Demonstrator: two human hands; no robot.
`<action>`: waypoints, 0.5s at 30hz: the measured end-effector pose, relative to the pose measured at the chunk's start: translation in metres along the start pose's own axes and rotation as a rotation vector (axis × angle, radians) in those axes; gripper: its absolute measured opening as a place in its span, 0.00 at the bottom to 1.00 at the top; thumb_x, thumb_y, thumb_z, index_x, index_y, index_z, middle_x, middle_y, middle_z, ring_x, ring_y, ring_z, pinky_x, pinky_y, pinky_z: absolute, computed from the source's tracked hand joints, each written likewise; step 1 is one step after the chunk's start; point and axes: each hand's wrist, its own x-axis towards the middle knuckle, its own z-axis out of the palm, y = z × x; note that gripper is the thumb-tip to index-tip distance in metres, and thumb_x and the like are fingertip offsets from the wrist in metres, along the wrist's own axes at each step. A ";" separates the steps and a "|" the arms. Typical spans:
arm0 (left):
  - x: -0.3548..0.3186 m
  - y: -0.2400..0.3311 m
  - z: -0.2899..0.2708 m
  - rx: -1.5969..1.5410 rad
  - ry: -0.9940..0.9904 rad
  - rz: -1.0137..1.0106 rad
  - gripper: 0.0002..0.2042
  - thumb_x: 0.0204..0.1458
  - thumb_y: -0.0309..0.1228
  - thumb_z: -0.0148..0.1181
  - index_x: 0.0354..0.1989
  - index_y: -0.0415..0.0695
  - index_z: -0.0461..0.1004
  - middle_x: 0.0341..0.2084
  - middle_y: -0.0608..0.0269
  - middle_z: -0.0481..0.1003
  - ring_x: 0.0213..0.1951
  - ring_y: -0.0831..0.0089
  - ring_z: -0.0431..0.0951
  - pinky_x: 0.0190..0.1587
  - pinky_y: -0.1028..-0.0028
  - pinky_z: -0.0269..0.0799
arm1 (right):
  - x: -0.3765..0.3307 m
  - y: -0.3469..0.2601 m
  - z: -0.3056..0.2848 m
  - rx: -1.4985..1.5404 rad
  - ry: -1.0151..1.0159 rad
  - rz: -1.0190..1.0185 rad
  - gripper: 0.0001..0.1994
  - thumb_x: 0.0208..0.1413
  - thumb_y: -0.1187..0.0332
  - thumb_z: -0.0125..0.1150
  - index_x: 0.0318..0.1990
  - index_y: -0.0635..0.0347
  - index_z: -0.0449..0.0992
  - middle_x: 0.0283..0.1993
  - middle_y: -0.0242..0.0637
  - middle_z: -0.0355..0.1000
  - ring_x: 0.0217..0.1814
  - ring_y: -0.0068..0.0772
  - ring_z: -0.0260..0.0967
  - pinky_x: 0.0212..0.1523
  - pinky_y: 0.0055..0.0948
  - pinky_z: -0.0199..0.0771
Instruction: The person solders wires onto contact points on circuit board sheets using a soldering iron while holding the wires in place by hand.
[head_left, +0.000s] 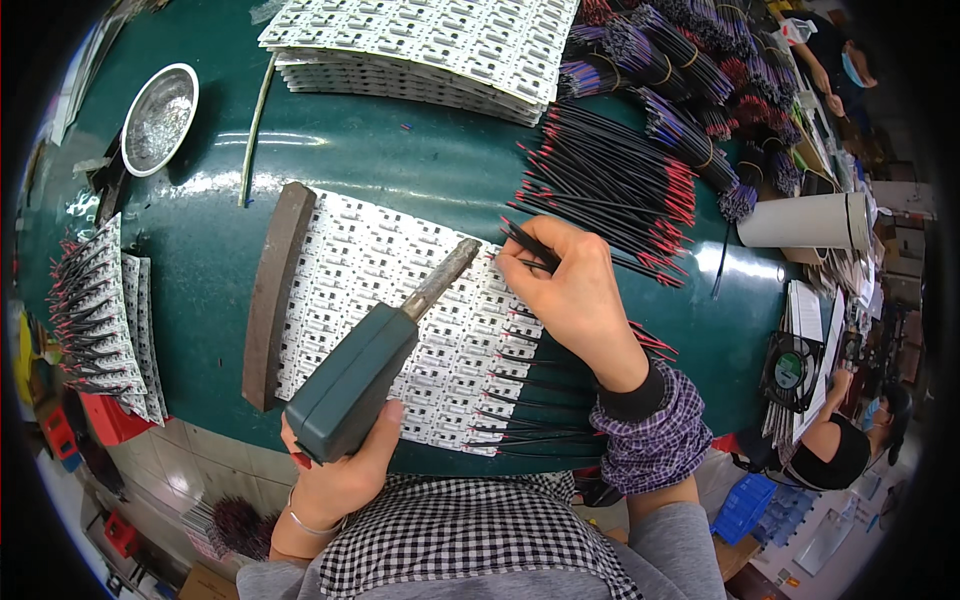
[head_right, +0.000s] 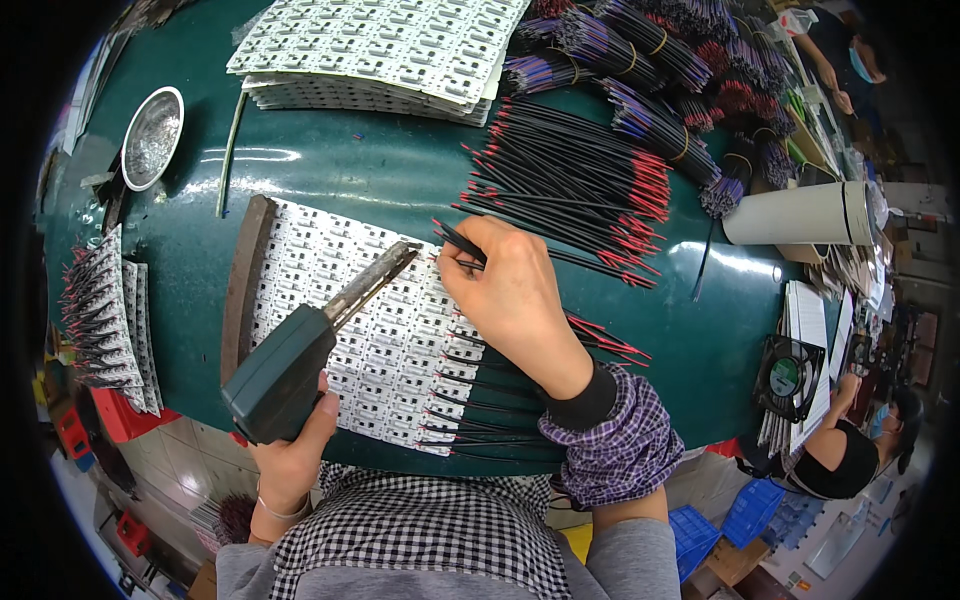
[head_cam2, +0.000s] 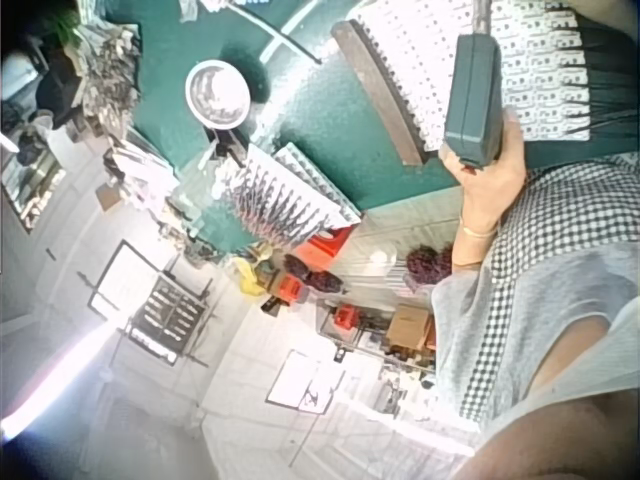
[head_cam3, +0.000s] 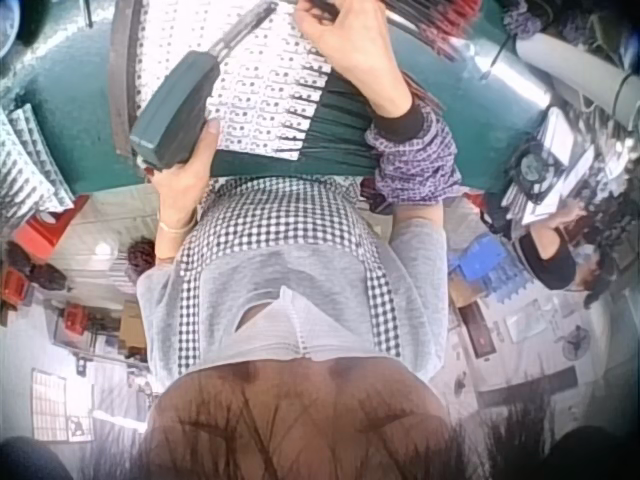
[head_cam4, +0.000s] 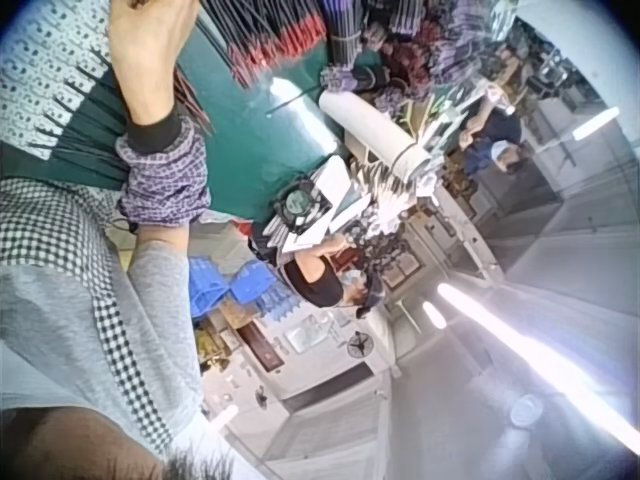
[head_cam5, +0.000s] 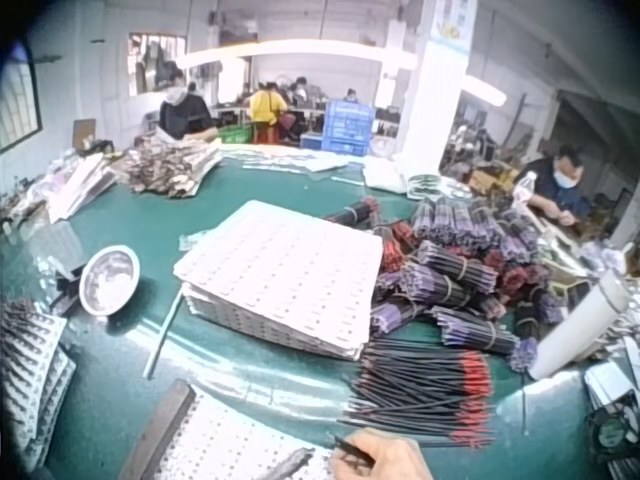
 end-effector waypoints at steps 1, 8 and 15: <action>0.002 -0.002 0.000 0.000 0.001 0.001 0.08 0.43 0.21 0.70 0.34 0.42 0.82 0.31 0.60 0.78 0.24 0.66 0.77 0.25 0.73 0.71 | 0.000 -0.001 0.001 -0.022 0.011 0.000 0.04 0.49 0.77 0.62 0.31 0.71 0.76 0.26 0.46 0.73 0.25 0.39 0.73 0.28 0.33 0.71; 0.006 -0.011 0.001 0.285 -0.074 0.331 0.08 0.41 0.20 0.69 0.32 0.44 0.83 0.32 0.61 0.78 0.25 0.67 0.77 0.26 0.72 0.70 | -0.002 0.001 0.008 -0.086 0.088 -0.084 0.05 0.49 0.77 0.63 0.32 0.71 0.77 0.26 0.46 0.73 0.25 0.43 0.74 0.28 0.36 0.72; 0.003 -0.005 0.000 0.101 -0.023 0.220 0.09 0.47 0.23 0.68 0.37 0.37 0.81 0.27 0.61 0.79 0.23 0.70 0.77 0.26 0.73 0.71 | -0.004 -0.001 0.010 -0.087 0.111 -0.124 0.05 0.49 0.77 0.63 0.32 0.72 0.77 0.26 0.46 0.74 0.25 0.43 0.75 0.28 0.36 0.74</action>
